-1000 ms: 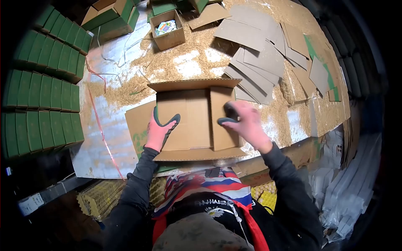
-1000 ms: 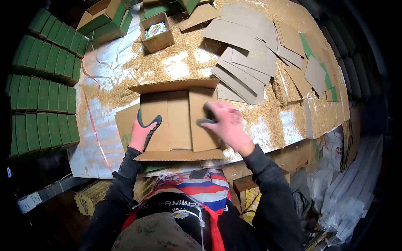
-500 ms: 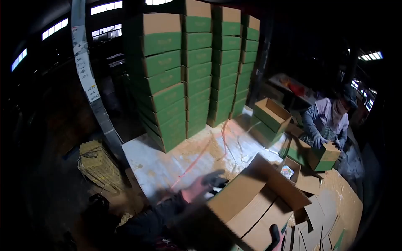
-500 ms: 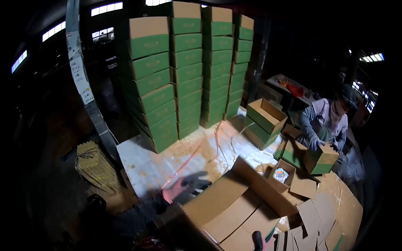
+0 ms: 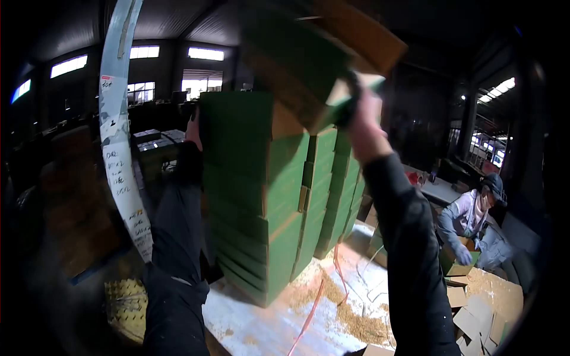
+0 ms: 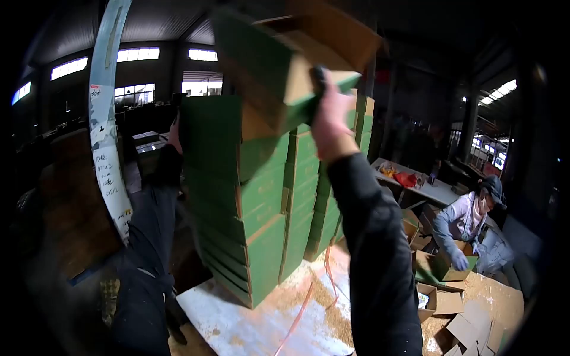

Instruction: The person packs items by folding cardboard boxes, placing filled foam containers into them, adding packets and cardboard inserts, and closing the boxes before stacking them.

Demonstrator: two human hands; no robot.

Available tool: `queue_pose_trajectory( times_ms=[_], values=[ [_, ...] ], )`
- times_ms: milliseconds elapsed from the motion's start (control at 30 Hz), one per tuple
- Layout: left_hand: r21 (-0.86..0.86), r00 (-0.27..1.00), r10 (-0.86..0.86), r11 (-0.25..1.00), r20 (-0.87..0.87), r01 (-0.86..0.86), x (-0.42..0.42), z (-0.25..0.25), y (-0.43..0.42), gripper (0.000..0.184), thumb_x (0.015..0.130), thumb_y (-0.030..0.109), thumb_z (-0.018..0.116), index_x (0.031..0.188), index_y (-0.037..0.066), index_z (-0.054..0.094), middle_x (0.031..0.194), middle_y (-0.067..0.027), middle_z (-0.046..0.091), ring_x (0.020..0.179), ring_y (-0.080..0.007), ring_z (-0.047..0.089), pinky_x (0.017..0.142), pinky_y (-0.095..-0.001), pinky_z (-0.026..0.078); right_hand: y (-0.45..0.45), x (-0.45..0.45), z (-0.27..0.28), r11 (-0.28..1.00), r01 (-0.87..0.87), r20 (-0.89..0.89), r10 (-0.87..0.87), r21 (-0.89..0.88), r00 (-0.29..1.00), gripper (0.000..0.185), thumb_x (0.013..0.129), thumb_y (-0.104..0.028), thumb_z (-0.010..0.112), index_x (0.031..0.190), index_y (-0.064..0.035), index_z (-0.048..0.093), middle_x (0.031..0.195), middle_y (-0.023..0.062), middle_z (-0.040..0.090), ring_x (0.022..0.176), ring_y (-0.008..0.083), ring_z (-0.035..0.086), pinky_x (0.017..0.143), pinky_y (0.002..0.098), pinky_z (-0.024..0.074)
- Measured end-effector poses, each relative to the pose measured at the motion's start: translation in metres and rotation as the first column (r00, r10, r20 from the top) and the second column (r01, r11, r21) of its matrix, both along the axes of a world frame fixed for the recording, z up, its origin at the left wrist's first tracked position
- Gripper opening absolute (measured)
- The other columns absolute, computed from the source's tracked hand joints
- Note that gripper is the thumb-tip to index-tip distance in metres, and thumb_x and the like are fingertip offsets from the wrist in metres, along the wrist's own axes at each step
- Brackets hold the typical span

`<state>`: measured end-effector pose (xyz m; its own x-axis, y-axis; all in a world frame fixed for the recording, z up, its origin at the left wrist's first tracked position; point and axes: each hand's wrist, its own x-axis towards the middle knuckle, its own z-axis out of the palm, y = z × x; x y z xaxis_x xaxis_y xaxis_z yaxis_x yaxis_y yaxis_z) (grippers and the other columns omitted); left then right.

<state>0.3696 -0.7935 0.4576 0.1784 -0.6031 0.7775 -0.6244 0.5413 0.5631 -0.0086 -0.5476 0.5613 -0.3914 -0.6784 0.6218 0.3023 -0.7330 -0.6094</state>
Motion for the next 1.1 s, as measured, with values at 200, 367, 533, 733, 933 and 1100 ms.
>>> queue_pose_trajectory(
  times_ms=[200, 367, 533, 733, 933, 1100],
  values=[
    [-0.427, 0.944, -0.208, 0.852, 0.257, 0.304, 0.015, -0.032, -0.023, 0.052, 0.086, 0.012, 0.048, 0.135, 0.002, 0.035, 0.124, -0.0185, 0.050, 0.108, -0.0337, 0.052, 0.091, -0.0349, 0.043, -0.066, 0.016, -0.009, 0.881, 0.442, -0.960, -0.249, -0.169, 0.128, 0.048, 0.094, -0.036, 0.030, 0.136, -0.0136, 0.030, 0.116, 0.0219, 0.055, 0.108, 0.0367, 0.050, 0.092, 0.0413, 0.0383],
    [-0.141, 0.736, -0.673, 0.738, -0.078, 0.660, -0.007, -0.013, 0.024, 0.037, 0.093, 0.016, 0.043, 0.127, 0.001, 0.044, 0.117, -0.0151, 0.055, 0.103, -0.0227, 0.054, 0.089, -0.0304, 0.042, -0.056, 0.019, 0.003, 0.552, 0.637, -0.829, -0.484, -0.539, -0.282, 0.042, 0.093, -0.039, 0.034, 0.117, -0.0078, 0.050, 0.099, 0.0206, 0.062, 0.090, 0.0369, 0.060, 0.076, 0.0421, 0.0470],
    [-0.281, 0.578, -0.776, 0.630, -0.252, 0.724, -0.027, -0.013, 0.058, 0.038, 0.097, 0.020, 0.041, 0.131, 0.003, 0.043, 0.115, -0.0085, 0.057, 0.097, -0.0165, 0.055, 0.086, -0.0272, 0.042, -0.080, 0.031, 0.007, 0.489, 0.510, -0.561, -0.828, -0.708, 0.015, 0.049, 0.087, -0.048, 0.045, 0.086, -0.0031, 0.066, 0.092, 0.0180, 0.064, 0.091, 0.0355, 0.059, 0.081, 0.0413, 0.0449],
    [-0.176, 0.755, -0.555, 0.831, -0.349, 0.528, -0.013, 0.006, 0.042, 0.045, 0.092, 0.021, 0.048, 0.132, 0.003, 0.041, 0.126, -0.0117, 0.048, 0.109, -0.0266, 0.047, 0.093, -0.0360, 0.038, -0.123, 0.035, 0.005, 0.748, 0.468, -0.756, -0.615, -0.470, 0.223, 0.052, 0.088, -0.040, 0.043, 0.082, 0.0070, 0.062, 0.084, 0.0277, 0.062, 0.085, 0.0409, 0.059, 0.081, 0.0433, 0.0443],
    [-0.541, 0.951, 0.231, 0.783, -0.203, -0.306, -0.105, -0.024, 0.143, 0.043, 0.089, 0.020, 0.055, 0.125, 0.000, 0.045, 0.127, -0.0201, 0.046, 0.118, -0.0350, 0.043, 0.100, -0.0430, 0.033, -0.069, -0.009, -0.078, 0.792, 0.242, -0.465, -0.543, -0.561, 0.699, 0.039, 0.092, -0.030, 0.044, 0.104, 0.0057, 0.056, 0.103, 0.0258, 0.058, 0.098, 0.0371, 0.056, 0.085, 0.0375, 0.0430],
    [-0.046, 0.405, -0.841, 0.449, -0.359, 0.892, -0.245, -0.332, 0.321, 0.043, 0.092, 0.023, 0.050, 0.127, -0.003, 0.043, 0.130, -0.0153, 0.047, 0.117, -0.0271, 0.046, 0.102, -0.0403, 0.032, 0.124, -0.174, -0.388, 0.772, 0.634, -0.910, -0.296, -0.049, 0.290, 0.044, 0.089, -0.039, 0.050, 0.114, -0.0025, 0.054, 0.110, 0.0182, 0.056, 0.102, 0.0372, 0.052, 0.091, 0.0411, 0.0408]
  ],
)
